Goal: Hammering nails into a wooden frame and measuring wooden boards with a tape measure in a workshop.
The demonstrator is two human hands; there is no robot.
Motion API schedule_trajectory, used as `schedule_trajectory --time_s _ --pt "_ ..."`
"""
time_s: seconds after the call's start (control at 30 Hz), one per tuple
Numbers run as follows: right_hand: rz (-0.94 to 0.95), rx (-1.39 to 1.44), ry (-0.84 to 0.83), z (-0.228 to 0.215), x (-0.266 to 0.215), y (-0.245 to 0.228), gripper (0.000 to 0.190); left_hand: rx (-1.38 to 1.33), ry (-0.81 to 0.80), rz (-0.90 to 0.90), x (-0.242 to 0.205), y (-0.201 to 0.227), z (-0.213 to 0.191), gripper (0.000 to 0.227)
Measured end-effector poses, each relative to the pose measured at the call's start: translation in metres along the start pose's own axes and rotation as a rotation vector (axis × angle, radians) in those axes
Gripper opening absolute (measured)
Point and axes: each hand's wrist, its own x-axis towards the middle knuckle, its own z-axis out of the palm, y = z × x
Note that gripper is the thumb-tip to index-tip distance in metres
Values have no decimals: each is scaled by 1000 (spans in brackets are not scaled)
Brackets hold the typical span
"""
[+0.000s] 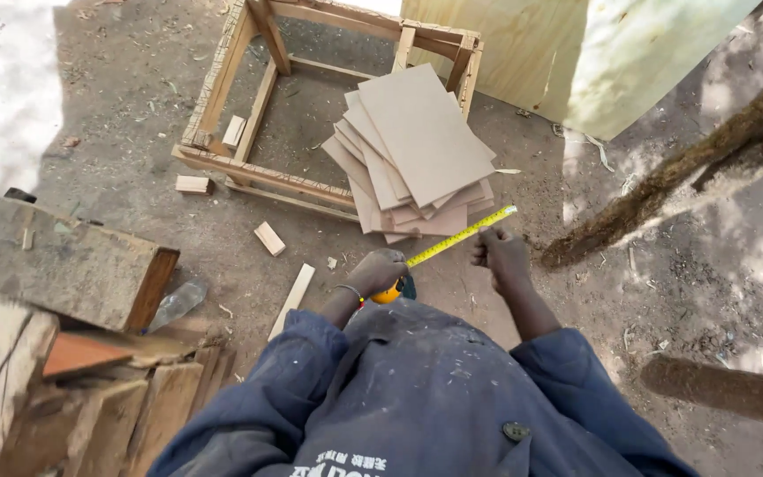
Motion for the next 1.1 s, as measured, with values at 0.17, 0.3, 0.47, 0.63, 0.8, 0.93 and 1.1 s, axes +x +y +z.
schedule_trajectory --time_s 0.17,0.3,0.47,0.63,0.8,0.93,1.1 --pt "61 -56 69 -26 116 -8 13 -279 -163 -316 71 0 -49 52" --pt "149 -79 77 -34 194 -16 30 -288 -140 -216 118 -13 -57 34" --pt "230 -11 84 -32 280 -5 36 -385 -163 -348 182 -38 -35 34" --pt "324 -75 56 -45 385 53 27 -303 -133 -499 227 -70 -18 40" --pt "382 -208 104 -61 423 97 9 -169 -199 -639 223 -76 -40 41" --pt "391 -252 61 -67 456 128 9 -89 -204 -740 230 -105 -11 39" --pt "374 -263 31 -61 436 123 19 -71 -208 -801 236 -111 4 39"
